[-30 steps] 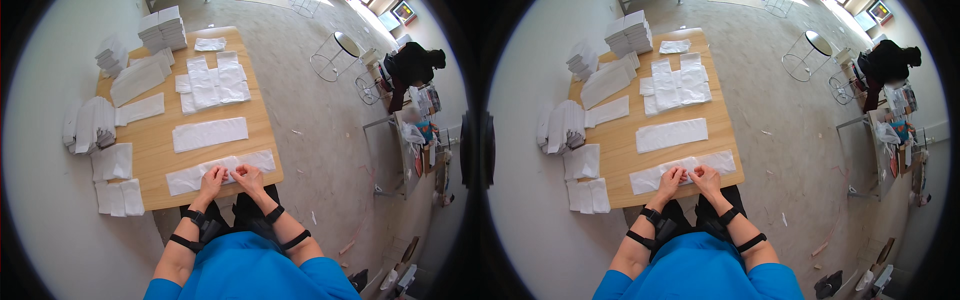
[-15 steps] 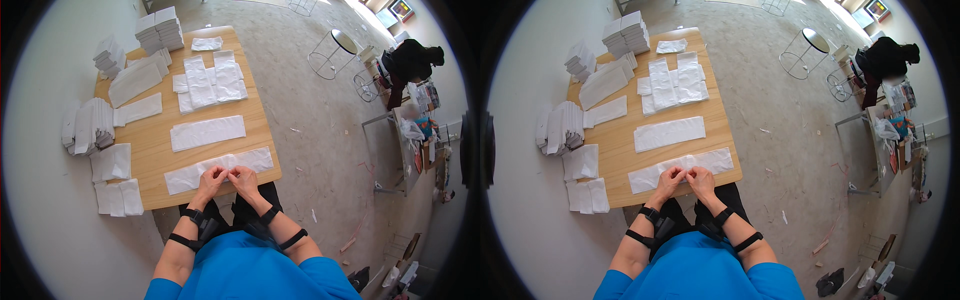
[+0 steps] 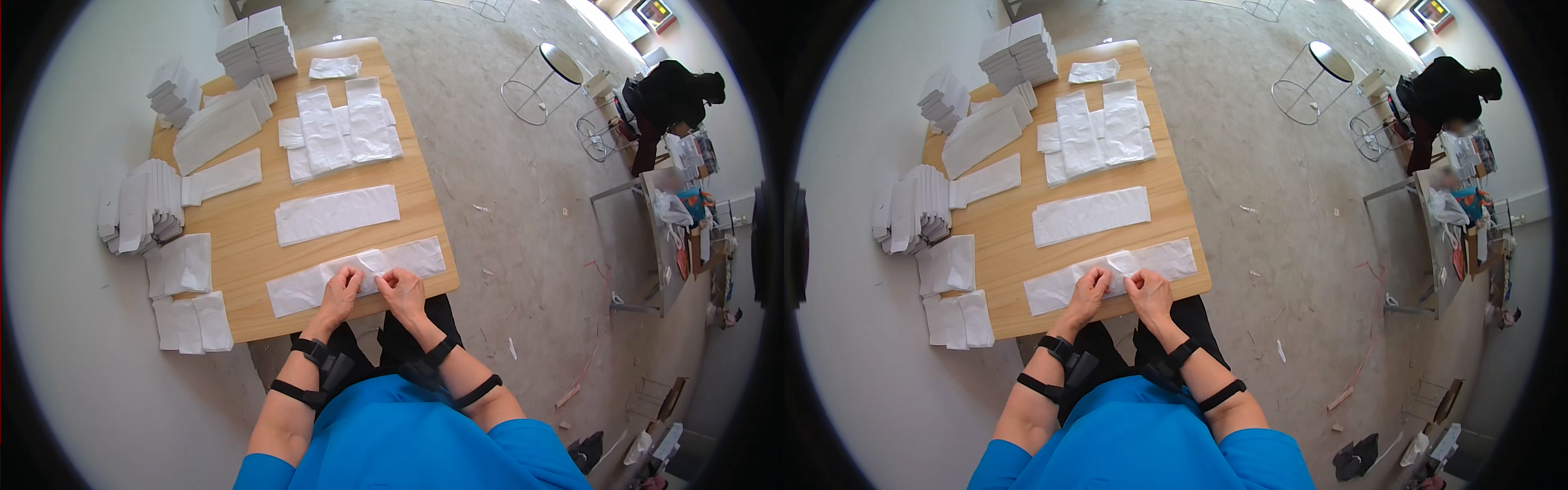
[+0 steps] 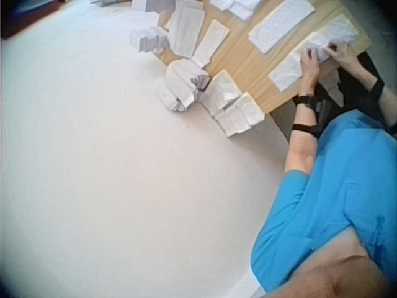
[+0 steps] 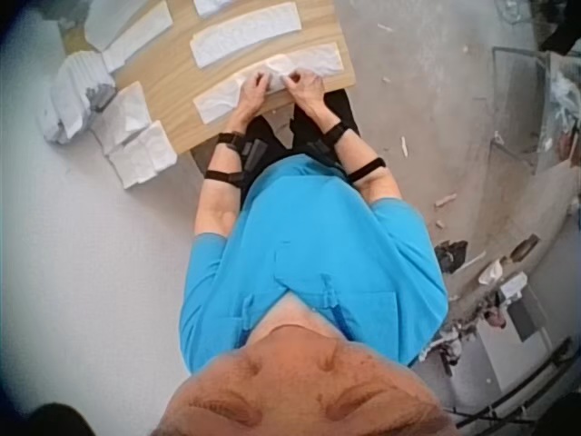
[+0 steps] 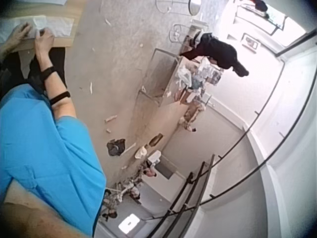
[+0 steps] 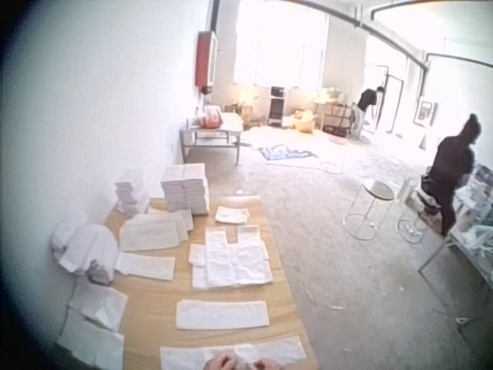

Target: The recorder is folding several long, white plastic or fabric strips into rectangles on a wooden table.

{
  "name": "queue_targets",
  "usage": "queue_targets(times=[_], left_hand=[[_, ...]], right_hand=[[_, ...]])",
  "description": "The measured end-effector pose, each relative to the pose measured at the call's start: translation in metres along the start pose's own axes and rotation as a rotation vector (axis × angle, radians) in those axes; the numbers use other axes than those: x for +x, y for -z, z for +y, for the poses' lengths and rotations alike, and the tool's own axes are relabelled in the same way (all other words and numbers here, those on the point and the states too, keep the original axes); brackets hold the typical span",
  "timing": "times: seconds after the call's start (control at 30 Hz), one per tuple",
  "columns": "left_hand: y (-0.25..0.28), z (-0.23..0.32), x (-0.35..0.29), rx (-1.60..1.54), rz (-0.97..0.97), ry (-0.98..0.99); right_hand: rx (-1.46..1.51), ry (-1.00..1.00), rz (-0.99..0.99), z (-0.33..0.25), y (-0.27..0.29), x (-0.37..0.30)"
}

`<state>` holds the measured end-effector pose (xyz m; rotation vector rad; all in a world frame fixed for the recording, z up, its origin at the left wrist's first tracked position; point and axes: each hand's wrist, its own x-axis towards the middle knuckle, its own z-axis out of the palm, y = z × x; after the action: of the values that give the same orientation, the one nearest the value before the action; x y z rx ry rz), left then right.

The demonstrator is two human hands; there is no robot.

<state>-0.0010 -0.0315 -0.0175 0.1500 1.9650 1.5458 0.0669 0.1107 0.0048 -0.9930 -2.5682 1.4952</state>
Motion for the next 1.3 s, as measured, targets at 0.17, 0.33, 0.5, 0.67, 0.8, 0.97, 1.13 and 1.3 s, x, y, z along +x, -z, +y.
queue_targets(times=[0.17,0.33,0.5,0.67,0.8,0.97,1.13,1.3], left_hand=[[-0.002,0.005,-0.001,-0.016,-0.017,0.044],[0.002,-0.006,-0.002,-0.066,-0.052,-0.053],[0.000,0.008,-0.010,0.061,-0.140,-0.036],[-0.003,0.000,-0.008,0.109,-0.035,-0.102],[-0.002,-0.011,-0.005,0.050,0.033,-0.112],[-0.002,-0.010,-0.001,-0.104,0.040,0.000],[-0.001,-0.010,-0.002,-0.050,0.034,-0.037],[0.000,-0.012,-0.002,0.072,0.016,-0.066]], right_hand=[[0.086,0.057,0.020,0.003,-0.001,-0.003],[0.108,0.076,-0.027,0.006,0.001,-0.009],[0.158,-0.018,-0.095,0.003,0.005,-0.006],[0.186,0.060,-0.068,-0.001,0.001,-0.004],[0.152,0.082,-0.037,-0.001,0.001,-0.007],[0.032,0.083,0.034,0.007,-0.001,-0.012],[-0.110,0.166,0.117,-0.013,-0.003,-0.016],[-0.212,0.296,0.203,-0.014,-0.011,0.003]])
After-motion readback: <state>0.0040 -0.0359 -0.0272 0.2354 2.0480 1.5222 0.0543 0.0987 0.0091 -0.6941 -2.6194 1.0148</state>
